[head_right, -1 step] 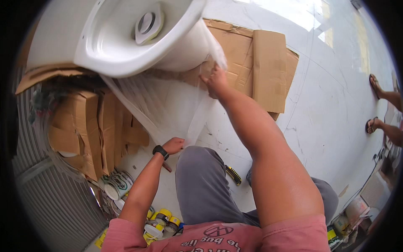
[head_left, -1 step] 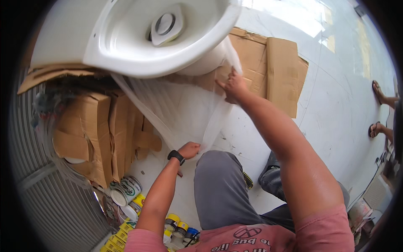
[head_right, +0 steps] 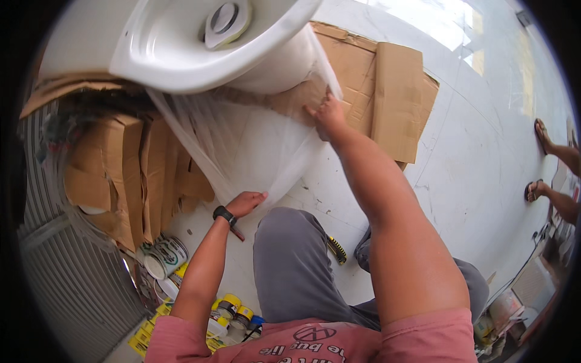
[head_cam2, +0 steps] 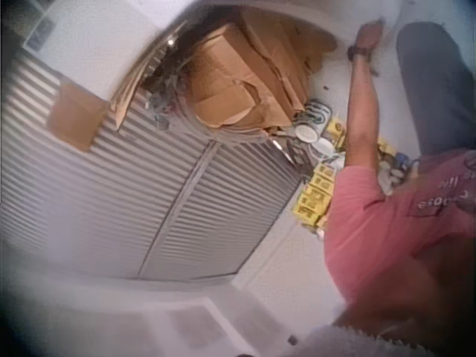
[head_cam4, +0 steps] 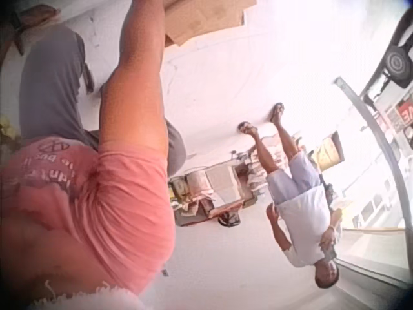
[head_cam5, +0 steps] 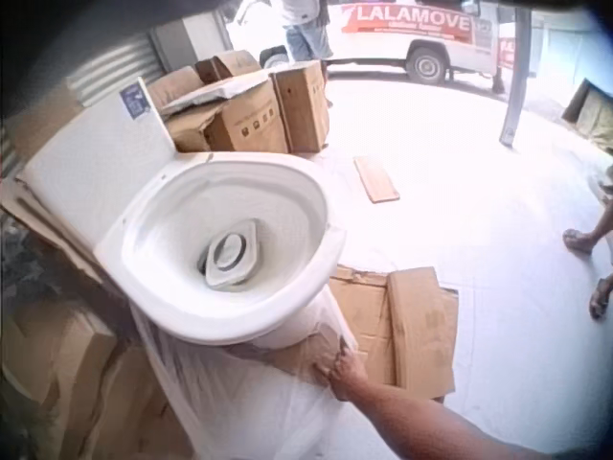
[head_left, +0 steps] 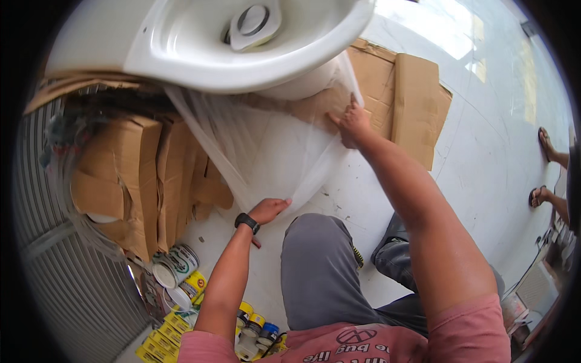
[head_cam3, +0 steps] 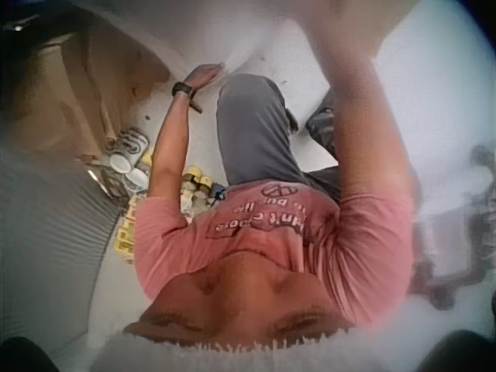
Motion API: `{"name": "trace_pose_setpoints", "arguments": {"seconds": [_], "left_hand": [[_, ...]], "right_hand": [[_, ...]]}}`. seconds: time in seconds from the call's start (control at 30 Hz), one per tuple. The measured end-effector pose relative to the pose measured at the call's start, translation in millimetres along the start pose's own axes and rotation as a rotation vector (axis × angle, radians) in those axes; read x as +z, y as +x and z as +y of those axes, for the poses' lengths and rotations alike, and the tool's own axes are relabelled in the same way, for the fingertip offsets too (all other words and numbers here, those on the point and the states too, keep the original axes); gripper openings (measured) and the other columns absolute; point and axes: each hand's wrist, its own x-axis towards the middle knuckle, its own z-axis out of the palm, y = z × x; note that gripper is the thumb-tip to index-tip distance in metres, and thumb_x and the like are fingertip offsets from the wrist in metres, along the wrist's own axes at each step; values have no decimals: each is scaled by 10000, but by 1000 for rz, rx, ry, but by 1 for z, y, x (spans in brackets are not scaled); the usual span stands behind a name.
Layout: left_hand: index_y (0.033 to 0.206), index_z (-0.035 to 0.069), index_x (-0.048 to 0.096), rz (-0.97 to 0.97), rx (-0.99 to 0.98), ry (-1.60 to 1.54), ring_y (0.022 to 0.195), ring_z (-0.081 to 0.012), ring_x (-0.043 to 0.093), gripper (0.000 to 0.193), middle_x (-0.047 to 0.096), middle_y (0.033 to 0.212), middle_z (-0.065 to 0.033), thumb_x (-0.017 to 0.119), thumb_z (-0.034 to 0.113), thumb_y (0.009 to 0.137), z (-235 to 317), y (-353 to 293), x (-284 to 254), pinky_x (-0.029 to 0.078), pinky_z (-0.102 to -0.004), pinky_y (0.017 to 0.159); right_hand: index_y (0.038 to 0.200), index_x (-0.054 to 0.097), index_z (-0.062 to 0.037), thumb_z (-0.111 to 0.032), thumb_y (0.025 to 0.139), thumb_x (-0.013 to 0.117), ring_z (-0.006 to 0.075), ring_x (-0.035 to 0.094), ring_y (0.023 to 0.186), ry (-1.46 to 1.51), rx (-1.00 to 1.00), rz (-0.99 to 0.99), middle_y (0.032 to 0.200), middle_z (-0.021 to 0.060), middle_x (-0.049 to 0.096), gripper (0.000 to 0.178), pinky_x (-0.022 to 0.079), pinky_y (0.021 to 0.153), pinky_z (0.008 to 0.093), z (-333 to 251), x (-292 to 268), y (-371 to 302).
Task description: The person uses a knife to cut straps and tape on a cardboard box, opens the flaps, and removes a white ceramic toilet bowl wrapped in plastic. The person then removes the plastic wrap and places the toilet bowl on the floor.
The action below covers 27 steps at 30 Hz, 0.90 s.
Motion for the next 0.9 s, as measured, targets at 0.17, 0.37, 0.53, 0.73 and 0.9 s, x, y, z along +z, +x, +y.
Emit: {"name": "trace_pose_setpoints", "arguments": {"seconds": [0.17, 0.37, 0.53, 0.73, 0.9], "left_hand": [[1295, 11, 611, 587, 298, -1209, 980, -204, 662, 625, 685, 1037, -84, 752, 495, 926, -27, -39, -55, 524, -348, 838], [1471, -70, 455, 1805, 774, -170, 1157, -297, 650, 795, 592, 1392, -198, 747, 452, 946, 38, -109, -76, 534, -451, 993], [1545, 18, 408, 1537, 771, -1536, 1452, -324, 414, 710, 404, 1586, -164, 534, 513, 1052, 38, -176, -93, 397, -516, 1165], [1526, 82, 475, 1383, 739, -1489, 1528, -303, 282, 680, 336, 1646, -102, 486, 569, 1052, 23, -215, -61, 190, -577, 1228], [1611, 104, 327, 1197, 716, -1470, 1582, -300, 149, 752, 233, 1699, -85, 447, 596, 1055, 4, -207, -49, 122, -594, 1239]], "right_hand": [[1383, 618, -153, -234, 842, 625, 273, 604, 1216, -52, -107, 8, 1146, 77, 686, 547, 264, 1203, 577, -44, -3, 2], [1175, 701, -61, -264, 843, 627, 370, 612, 1195, 683, -258, 182, 1272, 186, 640, 396, 492, 1025, 521, -123, -73, -3], [1393, 526, -27, -340, 849, 656, 434, 611, 1222, 793, -22, 677, 1371, 253, 607, 641, 487, 1025, 543, -135, -149, 20], [1652, 68, -71, -517, 820, 719, 395, 400, 1466, 866, -290, 214, 1595, 260, 386, 1146, 314, 1209, 496, -212, -150, 32], [1435, 618, -180, -399, 1065, 400, 333, 586, 1291, 492, -705, -328, 1420, 206, 610, 482, 426, 1108, 402, -203, -54, 10]]}}
